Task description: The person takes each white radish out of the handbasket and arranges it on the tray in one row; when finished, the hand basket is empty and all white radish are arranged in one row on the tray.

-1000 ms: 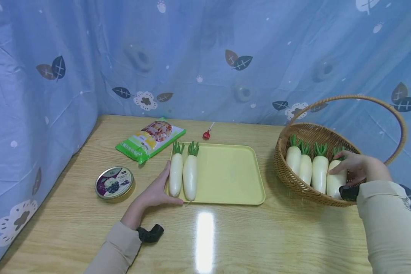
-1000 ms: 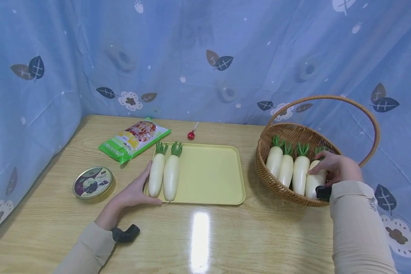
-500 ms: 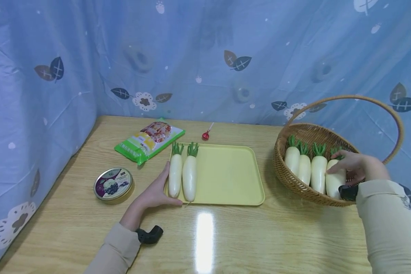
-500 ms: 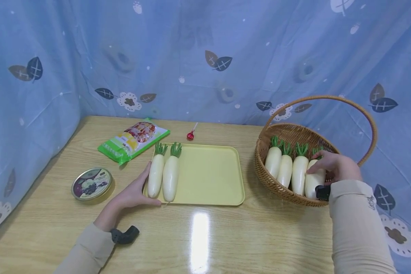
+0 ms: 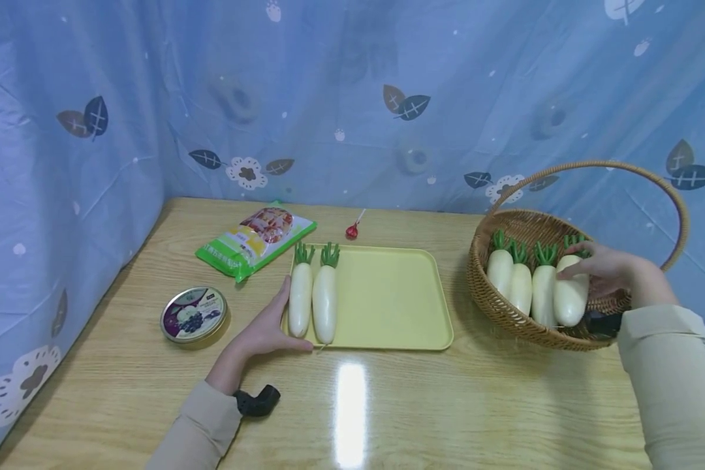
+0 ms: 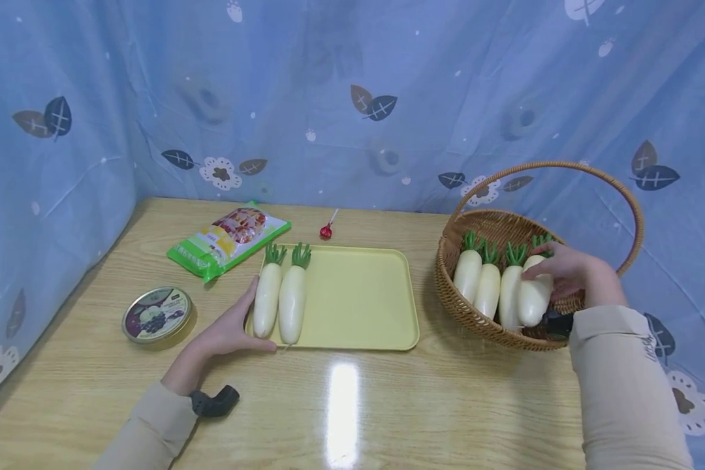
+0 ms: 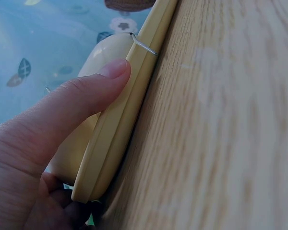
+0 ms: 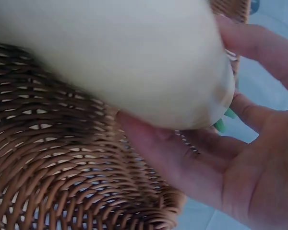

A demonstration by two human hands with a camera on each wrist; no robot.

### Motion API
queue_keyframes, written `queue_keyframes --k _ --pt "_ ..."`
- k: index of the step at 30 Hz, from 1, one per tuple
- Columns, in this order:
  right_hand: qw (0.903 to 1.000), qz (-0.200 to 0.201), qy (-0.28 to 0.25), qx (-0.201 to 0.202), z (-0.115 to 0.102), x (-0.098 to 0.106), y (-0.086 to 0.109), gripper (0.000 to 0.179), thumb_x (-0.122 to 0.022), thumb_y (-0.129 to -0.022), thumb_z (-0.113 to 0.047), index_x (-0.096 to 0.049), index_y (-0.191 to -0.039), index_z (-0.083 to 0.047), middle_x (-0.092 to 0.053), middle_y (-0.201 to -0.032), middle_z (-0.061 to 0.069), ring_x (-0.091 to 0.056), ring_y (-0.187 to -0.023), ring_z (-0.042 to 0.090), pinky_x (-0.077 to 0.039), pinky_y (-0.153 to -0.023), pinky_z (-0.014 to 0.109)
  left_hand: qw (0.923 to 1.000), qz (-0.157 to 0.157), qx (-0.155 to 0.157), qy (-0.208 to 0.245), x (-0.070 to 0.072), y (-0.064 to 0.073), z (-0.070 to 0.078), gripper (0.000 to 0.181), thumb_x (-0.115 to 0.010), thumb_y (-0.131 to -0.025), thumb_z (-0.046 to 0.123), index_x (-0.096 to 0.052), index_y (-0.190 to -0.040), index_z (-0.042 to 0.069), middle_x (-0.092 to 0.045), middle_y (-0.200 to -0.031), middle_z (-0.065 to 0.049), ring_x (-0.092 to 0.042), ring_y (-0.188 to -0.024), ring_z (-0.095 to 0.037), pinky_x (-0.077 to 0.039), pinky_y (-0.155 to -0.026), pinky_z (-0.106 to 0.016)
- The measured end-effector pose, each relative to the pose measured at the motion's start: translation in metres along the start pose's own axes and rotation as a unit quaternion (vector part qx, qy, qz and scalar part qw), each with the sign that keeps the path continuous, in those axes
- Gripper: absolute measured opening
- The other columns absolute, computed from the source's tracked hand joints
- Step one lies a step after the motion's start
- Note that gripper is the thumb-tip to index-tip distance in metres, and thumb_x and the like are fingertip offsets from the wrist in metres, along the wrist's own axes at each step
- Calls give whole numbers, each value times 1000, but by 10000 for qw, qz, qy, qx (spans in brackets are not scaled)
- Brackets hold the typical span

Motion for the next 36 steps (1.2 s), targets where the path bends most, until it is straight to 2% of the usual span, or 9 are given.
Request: queue_keyframes --k 5,7,9,16,25,30,36 --pt "9989 261 244 308 -14 0 4 93 -59 -88 -27 11 -138 10 -16 -125 44 -55 -93 34 -53 -74 44 9999 68 -24 -111 -3 -7 -24 135 -88 -57 28 12 -145 4 7 -151 -16 -1 -137 -32 -7 -109 -50" --pt "9982 339 268 414 -19 -1 6 94 -59 -88 -28 12 -138 10 -15 -126 44 -53 -97 38 -53 -74 44 9998 87 -7 -150 -3 -8 -26 136 -88 -56 31 12 -145 6 6 -151 -14 -2 -137 -31 -8 -109 -49" --pt "9978 369 196 517 -23 -2 9 94 -58 -89 -28 13 -139 9 -14 -127 44 -51 -100 41 -52 -75 45 9998 96 -12 -144 -3 -9 -25 136 -88 -56 30 12 -145 6 6 -151 -15 -2 -137 -31 -8 -109 -49" --pt "9953 528 91 801 -34 -3 16 88 -52 -93 -26 13 -138 11 -13 -127 43 -49 -101 40 -52 -78 45 10000 82 -32 26 -3 -6 -14 132 -88 -58 20 10 -144 0 8 -150 -19 1 -137 -34 -5 -109 -51" --pt "9912 791 253 1027 -46 -5 26 85 -48 -95 -31 11 -139 11 -1 -131 49 -35 -112 56 -51 -79 46 9999 70 42 -133 -4 -6 -26 137 -87 -55 38 11 -145 8 6 -152 -12 0 -138 -28 -7 -110 -47" --pt "9884 869 155 1239 -54 -12 30 84 -47 -95 -31 11 -139 10 -6 -130 47 -41 -107 53 -52 -77 46 9999 68 -38 -65 -4 -7 -27 136 -87 -56 37 12 -145 8 6 -152 -13 0 -138 -29 -7 -109 -49" --pt "9854 1001 221 1359 -67 -20 37 80 -47 -96 -30 8 -141 7 -14 -131 44 -49 -102 42 -54 -72 42 9999 90 -80 -46 -2 -8 -25 136 -87 -56 34 11 -145 7 6 -152 -14 -1 -137 -31 -7 -109 -49"
Point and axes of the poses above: each hand's wrist, its own y-axis away from the middle knuckle, its own x-axis out of the back of the hand, z = x × y, the point moved 8 cm from there along -y, towards the middle knuckle
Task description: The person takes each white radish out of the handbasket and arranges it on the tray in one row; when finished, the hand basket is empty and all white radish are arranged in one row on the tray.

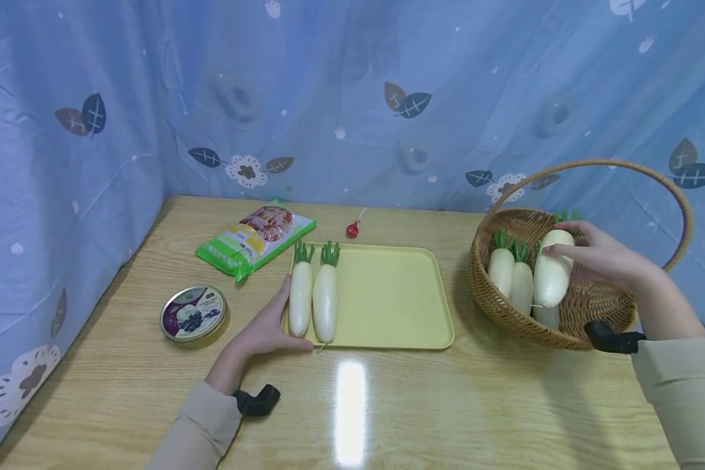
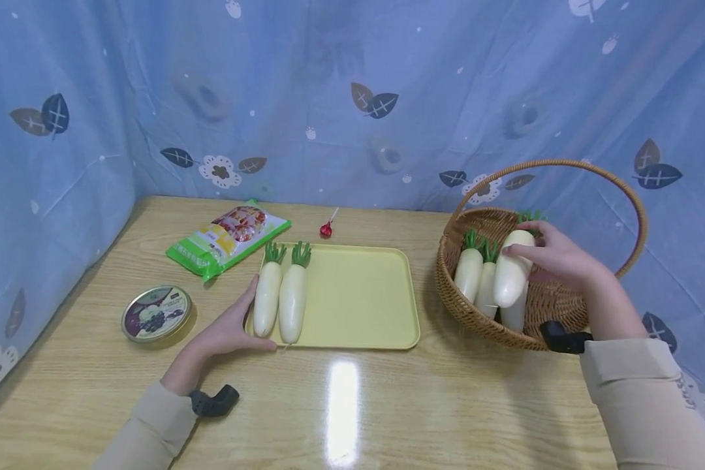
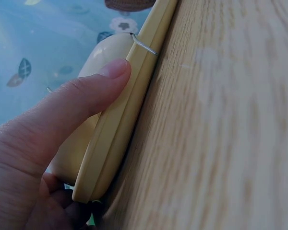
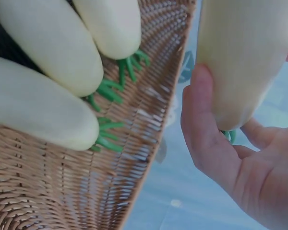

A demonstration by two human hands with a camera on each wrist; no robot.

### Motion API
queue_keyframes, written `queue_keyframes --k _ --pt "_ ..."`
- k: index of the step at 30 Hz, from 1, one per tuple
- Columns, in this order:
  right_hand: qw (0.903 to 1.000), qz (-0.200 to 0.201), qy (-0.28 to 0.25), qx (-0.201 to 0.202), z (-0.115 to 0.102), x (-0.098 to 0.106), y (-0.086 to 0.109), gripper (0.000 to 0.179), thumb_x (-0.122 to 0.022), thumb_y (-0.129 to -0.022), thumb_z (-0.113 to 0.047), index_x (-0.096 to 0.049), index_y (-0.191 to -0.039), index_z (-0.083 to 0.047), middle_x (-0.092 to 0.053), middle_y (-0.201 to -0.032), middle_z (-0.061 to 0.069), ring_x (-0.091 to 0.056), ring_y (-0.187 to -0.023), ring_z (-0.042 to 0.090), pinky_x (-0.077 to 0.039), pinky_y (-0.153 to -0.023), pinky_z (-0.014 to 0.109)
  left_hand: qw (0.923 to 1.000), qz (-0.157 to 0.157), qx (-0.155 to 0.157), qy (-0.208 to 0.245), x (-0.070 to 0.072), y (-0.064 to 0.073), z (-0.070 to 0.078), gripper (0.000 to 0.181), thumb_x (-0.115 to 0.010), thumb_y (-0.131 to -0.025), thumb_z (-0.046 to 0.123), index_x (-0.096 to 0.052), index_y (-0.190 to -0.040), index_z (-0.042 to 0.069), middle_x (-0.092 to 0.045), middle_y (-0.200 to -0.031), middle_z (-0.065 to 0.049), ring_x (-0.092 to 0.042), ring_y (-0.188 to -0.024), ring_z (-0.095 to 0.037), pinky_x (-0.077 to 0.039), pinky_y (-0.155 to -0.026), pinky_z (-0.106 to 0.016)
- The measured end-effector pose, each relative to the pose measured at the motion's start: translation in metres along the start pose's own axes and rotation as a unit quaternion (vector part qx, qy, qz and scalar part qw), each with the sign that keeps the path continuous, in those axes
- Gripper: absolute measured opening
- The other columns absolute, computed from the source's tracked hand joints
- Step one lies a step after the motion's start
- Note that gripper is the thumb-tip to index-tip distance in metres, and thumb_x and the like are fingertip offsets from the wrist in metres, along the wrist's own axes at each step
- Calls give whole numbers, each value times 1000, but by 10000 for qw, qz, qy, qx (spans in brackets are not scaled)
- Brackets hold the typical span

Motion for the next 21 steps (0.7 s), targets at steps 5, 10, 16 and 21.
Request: queue_keyframes --k 5,10,16,21 --pt "9999 74 60 55 -9 -6 2 78 -45 -96 -32 6 -142 7 -15 -131 43 -40 -110 51 -53 -75 44 10000 0 55 -23 1 0 -1 137 -87 -55 36 11 -145 7 6 -152 -13 -1 -138 -30 -7 -109 -49" --pt "9998 157 110 61 -16 -11 6 80 -46 -95 -36 5 -143 4 -17 -133 41 -35 -115 51 -51 -78 47 9999 -16 73 -87 1 -1 2 135 -87 -57 31 11 -145 7 6 -152 -12 0 -138 -29 -8 -109 -49" --pt "9996 172 30 216 -28 -20 8 80 -49 -94 -35 1 -144 1 -19 -135 38 -33 -117 49 -51 -77 47 9998 -92 185 58 4 7 28 128 -86 -60 17 9 -144 -2 7 -150 -20 1 -137 -34 -6 -109 -51" --pt "9992 184 27 346 -39 -26 10 79 -50 -94 -33 0 -144 1 -17 -135 37 -32 -118 50 -48 -81 52 9997 -126 212 62 5 10 38 126 -85 -62 16 8 -143 -3 6 -150 -22 0 -137 -35 -7 -109 -50"
Point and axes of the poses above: each hand's wrist, its own y-axis away from the middle knuckle, its own x-axis out of the back of the hand, z = x × y, the point moved 8 cm from there along -y, towards the middle knuckle
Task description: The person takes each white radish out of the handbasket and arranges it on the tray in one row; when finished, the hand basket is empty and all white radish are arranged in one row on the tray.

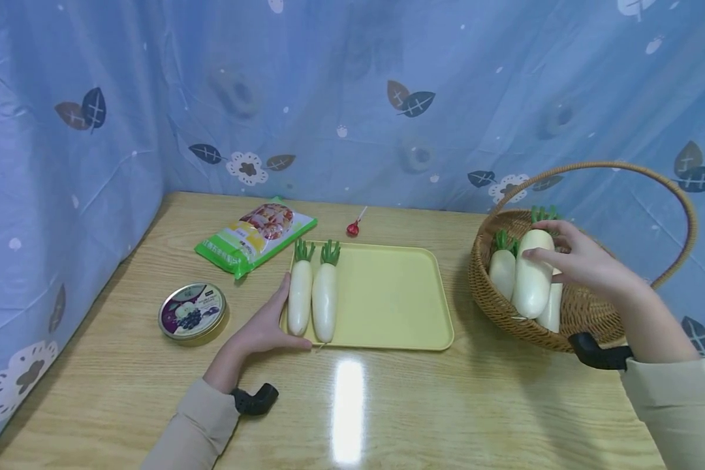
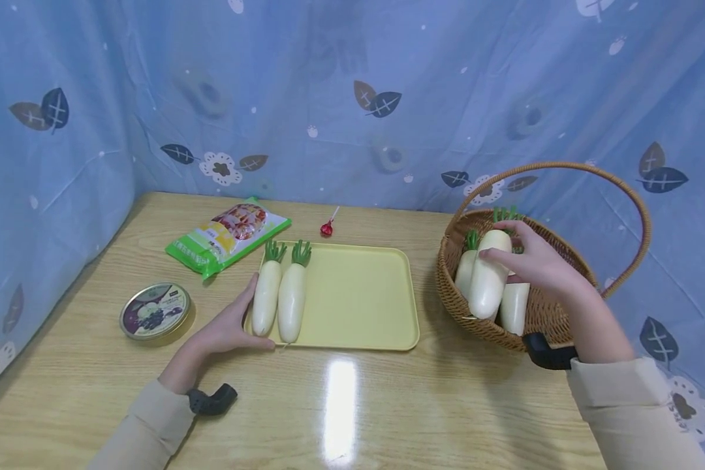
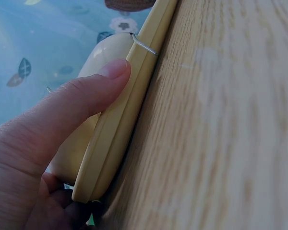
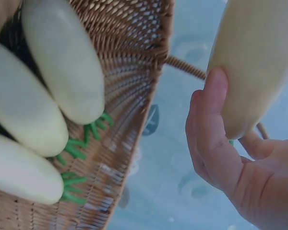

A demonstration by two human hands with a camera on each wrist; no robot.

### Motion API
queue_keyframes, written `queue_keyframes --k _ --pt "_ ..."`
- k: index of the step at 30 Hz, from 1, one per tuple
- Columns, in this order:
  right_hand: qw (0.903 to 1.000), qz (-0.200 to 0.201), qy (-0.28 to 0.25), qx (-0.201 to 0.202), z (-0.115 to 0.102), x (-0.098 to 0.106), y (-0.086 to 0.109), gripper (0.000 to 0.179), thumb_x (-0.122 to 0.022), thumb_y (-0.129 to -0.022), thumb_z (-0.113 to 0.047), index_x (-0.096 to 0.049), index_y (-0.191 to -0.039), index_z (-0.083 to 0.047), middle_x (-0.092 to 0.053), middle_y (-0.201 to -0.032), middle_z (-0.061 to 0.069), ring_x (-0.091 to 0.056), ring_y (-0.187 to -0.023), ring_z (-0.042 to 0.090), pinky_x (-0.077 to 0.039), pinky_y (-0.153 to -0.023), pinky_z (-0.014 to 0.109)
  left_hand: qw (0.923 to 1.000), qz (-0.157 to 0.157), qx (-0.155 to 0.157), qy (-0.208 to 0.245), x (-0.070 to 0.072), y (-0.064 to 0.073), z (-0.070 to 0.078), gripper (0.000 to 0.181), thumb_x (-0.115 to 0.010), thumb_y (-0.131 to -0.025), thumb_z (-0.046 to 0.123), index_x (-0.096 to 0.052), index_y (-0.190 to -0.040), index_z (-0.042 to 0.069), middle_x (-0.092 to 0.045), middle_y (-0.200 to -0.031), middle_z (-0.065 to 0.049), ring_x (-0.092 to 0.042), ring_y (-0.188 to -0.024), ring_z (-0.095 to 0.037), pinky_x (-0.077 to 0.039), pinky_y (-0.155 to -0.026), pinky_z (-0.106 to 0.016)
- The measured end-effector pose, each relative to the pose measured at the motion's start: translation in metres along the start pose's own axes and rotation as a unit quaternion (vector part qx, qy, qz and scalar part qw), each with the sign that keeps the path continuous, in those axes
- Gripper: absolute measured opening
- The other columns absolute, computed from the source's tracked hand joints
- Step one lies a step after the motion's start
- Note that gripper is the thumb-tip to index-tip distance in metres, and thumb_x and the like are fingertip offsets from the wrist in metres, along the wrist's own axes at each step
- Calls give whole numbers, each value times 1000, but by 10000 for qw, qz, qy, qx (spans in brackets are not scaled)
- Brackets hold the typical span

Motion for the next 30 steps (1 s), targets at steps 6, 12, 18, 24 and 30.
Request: queue_keyframes --k 6,12,18,24,30 --pt "9998 57 119 113 -9 -7 3 76 -51 -93 -35 -6 -144 -2 -20 -134 34 -37 -114 48 -50 -77 51 9998 73 -170 -28 -4 -10 -25 131 -87 -59 23 11 -145 4 7 -151 -16 1 -137 -32 -7 -109 -50" --pt "9998 59 54 194 -17 -19 2 75 -53 -92 -35 -10 -144 -3 -23 -133 33 -41 -112 47 -51 -76 50 9998 119 -114 -137 -4 -13 -39 135 -87 -56 35 11 -146 9 6 -152 -13 0 -138 -30 -8 -109 -49" --pt "9996 48 -22 295 -23 -31 -3 73 -54 -92 -34 -12 -144 -5 -26 -131 32 -45 -109 46 -51 -75 48 9997 105 -187 -123 -5 -13 -36 136 -87 -56 37 11 -145 7 6 -152 -14 0 -137 -30 -8 -109 -50" --pt "9991 -52 -183 374 -28 -44 -6 72 -56 -91 -33 -14 -144 -6 -33 -127 29 -51 -105 42 -51 -76 46 9997 107 -123 -169 -5 -12 -35 136 -87 -56 38 11 -145 6 6 -152 -15 0 -137 -31 -8 -109 -49" --pt "9981 -166 -335 479 -37 -57 -9 71 -58 -90 -33 -17 -143 -9 -40 -122 25 -51 -104 37 -52 -74 43 9996 135 -147 -202 -4 -12 -36 136 -87 -56 38 11 -145 7 5 -152 -14 -1 -137 -30 -8 -109 -49"
Point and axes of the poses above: each hand's wrist, its own y-axis away from the middle knuckle, its own x-axis out of the back of the hand, z = x × y, the point moved 8 cm from there along -y, towards the middle knuckle
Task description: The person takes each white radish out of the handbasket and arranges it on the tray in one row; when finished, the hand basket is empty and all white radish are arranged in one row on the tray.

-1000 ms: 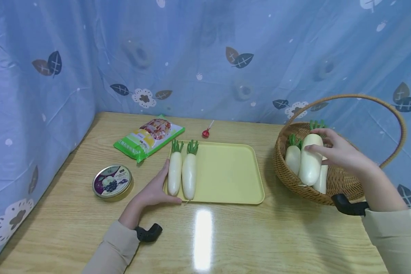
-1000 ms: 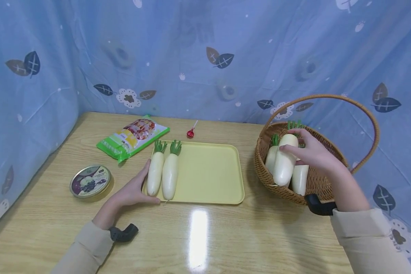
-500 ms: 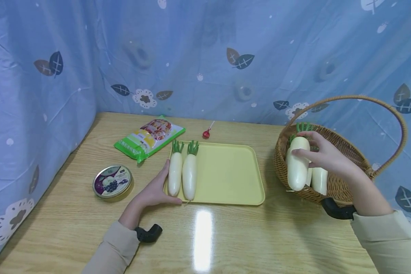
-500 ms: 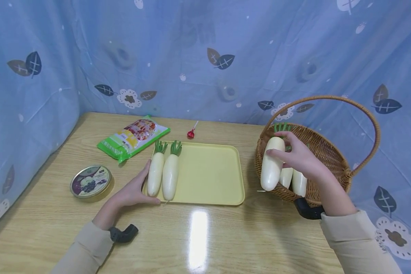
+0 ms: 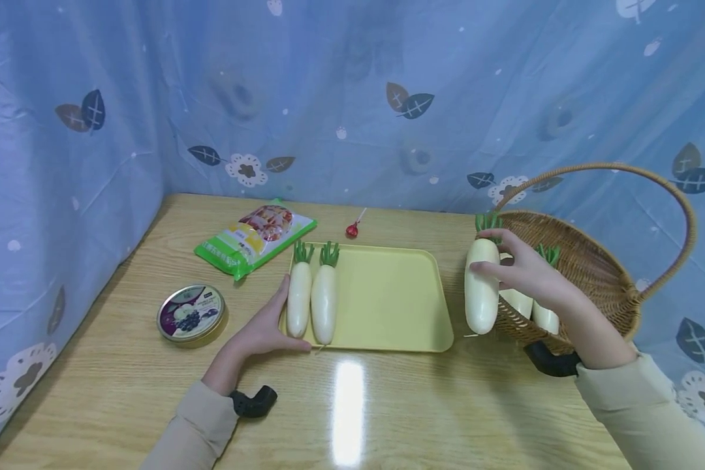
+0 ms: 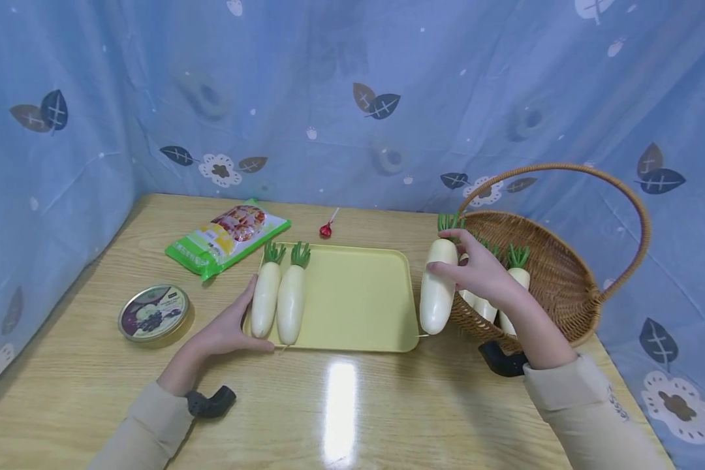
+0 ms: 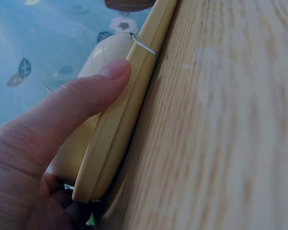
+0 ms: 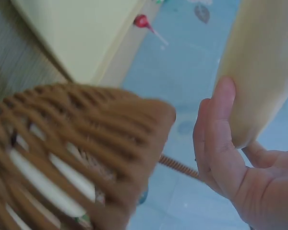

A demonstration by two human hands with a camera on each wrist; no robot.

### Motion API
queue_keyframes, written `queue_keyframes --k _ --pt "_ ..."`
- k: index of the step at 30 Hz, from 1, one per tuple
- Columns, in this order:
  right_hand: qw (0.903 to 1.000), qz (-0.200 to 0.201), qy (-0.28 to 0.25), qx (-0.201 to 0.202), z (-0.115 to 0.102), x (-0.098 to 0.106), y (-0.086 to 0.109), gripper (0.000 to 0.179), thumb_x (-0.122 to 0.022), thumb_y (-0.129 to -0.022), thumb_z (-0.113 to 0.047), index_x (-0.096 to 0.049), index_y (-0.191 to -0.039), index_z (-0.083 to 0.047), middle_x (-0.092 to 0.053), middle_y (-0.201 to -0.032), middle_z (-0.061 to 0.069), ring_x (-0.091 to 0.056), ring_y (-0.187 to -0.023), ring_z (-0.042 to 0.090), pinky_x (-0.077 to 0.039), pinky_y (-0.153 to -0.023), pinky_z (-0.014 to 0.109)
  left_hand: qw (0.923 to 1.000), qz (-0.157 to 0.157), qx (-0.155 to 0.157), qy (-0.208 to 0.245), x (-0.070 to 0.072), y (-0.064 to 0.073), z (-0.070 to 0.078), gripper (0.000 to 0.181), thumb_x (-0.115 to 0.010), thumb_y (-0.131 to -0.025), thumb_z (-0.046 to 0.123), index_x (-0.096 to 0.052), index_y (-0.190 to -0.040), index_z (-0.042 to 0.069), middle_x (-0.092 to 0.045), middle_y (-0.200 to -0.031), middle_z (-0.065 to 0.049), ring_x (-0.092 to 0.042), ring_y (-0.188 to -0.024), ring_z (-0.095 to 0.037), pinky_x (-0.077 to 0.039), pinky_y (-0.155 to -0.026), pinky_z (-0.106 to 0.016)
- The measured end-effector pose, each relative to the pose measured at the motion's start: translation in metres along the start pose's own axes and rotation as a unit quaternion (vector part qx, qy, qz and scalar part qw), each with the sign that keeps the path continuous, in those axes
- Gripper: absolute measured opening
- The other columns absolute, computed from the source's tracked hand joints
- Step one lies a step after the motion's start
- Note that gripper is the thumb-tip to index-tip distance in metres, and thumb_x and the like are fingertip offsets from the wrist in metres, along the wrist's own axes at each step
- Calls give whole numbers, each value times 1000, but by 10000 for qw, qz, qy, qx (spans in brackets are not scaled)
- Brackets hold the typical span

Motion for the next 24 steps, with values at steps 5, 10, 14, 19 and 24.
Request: queue_keyframes --k 5,10,14,19,24 --pt "9999 -53 -157 18 -4 -11 -5 71 -59 -89 -32 -19 -143 -11 -38 -125 25 -48 -108 38 -52 -71 41 9999 36 -60 117 4 5 13 133 -88 -57 27 10 -144 2 5 -151 -18 -1 -137 -32 -7 -109 -51" --pt "9995 -89 -270 133 -7 -20 -10 70 -59 -89 -28 -19 -143 -10 -37 -126 25 -48 -109 40 -53 -71 42 9998 -37 -61 205 7 10 34 127 -86 -60 17 8 -143 -5 4 -149 -24 -1 -136 -37 -7 -108 -52" --pt "9990 -110 -392 203 -9 -26 -12 69 -60 -89 -26 -20 -143 -9 -40 -125 26 -48 -109 39 -53 -72 42 9998 -75 -37 159 6 11 39 126 -86 -61 16 7 -142 -6 3 -149 -25 -2 -136 -38 -8 -108 -52" --pt "9978 -181 -594 228 -11 -34 -18 71 -62 -87 -24 -20 -143 -10 -36 -128 28 -49 -108 40 -53 -71 42 9999 -55 -35 145 7 10 38 126 -86 -60 16 8 -142 -6 4 -149 -26 -2 -136 -38 -7 -108 -53" --pt "9969 -214 -666 363 -13 -42 -25 69 -64 -86 -20 -23 -141 -9 -37 -127 26 -52 -102 38 -53 -70 41 9998 -63 -31 166 7 11 38 127 -86 -60 17 8 -142 -6 4 -149 -25 -1 -136 -37 -7 -108 -52"
Point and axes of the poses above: each hand's wrist, its own y-axis away from the middle knuckle, its own x-axis out of the back of the hand, z = x × y, the point moved 8 cm from there along -y, towards the middle knuckle
